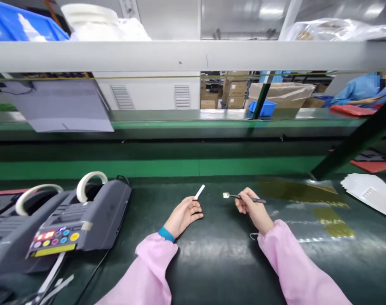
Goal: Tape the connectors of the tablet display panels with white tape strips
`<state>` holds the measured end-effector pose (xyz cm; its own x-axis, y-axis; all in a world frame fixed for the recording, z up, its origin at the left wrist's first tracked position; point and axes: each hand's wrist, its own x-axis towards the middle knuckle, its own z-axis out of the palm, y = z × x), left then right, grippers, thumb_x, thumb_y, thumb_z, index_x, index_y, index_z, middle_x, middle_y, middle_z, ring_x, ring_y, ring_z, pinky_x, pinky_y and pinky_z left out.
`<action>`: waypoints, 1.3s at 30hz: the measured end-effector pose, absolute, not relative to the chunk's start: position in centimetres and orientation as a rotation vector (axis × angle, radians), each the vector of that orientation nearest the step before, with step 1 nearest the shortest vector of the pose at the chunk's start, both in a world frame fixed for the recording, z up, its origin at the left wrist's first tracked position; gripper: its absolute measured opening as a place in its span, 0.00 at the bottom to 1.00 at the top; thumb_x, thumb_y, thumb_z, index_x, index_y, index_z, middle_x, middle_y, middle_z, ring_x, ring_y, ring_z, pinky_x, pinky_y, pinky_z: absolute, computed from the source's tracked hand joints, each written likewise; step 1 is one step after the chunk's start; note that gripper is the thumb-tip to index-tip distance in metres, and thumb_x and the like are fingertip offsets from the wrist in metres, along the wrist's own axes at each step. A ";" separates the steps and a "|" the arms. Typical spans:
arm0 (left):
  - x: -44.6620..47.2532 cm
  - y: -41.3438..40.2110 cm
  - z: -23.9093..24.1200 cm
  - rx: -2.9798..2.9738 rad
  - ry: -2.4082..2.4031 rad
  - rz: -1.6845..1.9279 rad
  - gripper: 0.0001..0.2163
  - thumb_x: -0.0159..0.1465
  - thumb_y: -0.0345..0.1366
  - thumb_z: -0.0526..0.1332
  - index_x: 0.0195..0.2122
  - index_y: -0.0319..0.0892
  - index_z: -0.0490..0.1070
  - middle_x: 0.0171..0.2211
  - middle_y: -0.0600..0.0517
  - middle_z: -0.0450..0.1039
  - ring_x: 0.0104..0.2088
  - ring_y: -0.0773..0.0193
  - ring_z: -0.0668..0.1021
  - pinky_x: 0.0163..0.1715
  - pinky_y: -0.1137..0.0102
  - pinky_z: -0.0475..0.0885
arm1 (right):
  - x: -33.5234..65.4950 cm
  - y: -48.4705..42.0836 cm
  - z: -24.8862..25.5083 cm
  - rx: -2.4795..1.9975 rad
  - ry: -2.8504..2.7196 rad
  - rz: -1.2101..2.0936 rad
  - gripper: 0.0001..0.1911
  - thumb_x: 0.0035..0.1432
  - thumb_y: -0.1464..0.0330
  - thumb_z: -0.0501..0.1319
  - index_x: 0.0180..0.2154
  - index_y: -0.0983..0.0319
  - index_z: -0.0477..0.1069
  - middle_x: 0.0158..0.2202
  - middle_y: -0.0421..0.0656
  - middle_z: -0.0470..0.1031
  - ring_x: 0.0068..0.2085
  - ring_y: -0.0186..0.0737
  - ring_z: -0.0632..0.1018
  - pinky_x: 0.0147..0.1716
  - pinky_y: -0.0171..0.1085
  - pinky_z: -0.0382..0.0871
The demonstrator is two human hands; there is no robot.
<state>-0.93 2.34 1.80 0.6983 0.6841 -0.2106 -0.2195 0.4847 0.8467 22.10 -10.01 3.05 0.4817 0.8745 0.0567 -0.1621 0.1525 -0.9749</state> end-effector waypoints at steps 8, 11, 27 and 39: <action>-2.0 2.7 1.4 0.735 0.564 0.513 0.12 0.58 0.34 0.70 0.40 0.39 0.71 0.32 0.51 0.75 0.33 0.64 0.80 0.39 0.66 0.77 | 23.7 -9.2 1.4 -1.228 -0.673 0.927 0.28 0.47 0.45 0.72 0.25 0.59 0.62 0.20 0.37 0.74 0.21 0.32 0.70 0.21 0.33 0.61; -1.9 2.8 1.2 0.699 0.561 0.507 0.10 0.59 0.33 0.69 0.39 0.39 0.71 0.32 0.52 0.75 0.33 0.64 0.80 0.38 0.66 0.77 | 23.6 -9.4 1.5 -1.226 -0.666 0.942 0.28 0.47 0.45 0.72 0.25 0.58 0.62 0.21 0.37 0.73 0.21 0.32 0.70 0.22 0.33 0.61; -2.0 2.8 1.2 0.679 0.564 0.511 0.09 0.58 0.31 0.69 0.38 0.39 0.72 0.31 0.51 0.75 0.32 0.64 0.79 0.38 0.66 0.76 | 23.6 -9.2 1.0 -1.179 -0.675 0.980 0.28 0.46 0.46 0.73 0.25 0.59 0.64 0.21 0.39 0.74 0.21 0.33 0.70 0.22 0.34 0.61; -2.4 2.4 1.1 0.683 0.570 0.553 0.11 0.57 0.34 0.71 0.37 0.40 0.71 0.29 0.52 0.74 0.29 0.66 0.79 0.37 0.67 0.75 | 23.7 -8.5 -0.2 -1.146 -0.711 1.023 0.29 0.46 0.45 0.73 0.24 0.60 0.63 0.19 0.41 0.73 0.19 0.34 0.70 0.20 0.33 0.59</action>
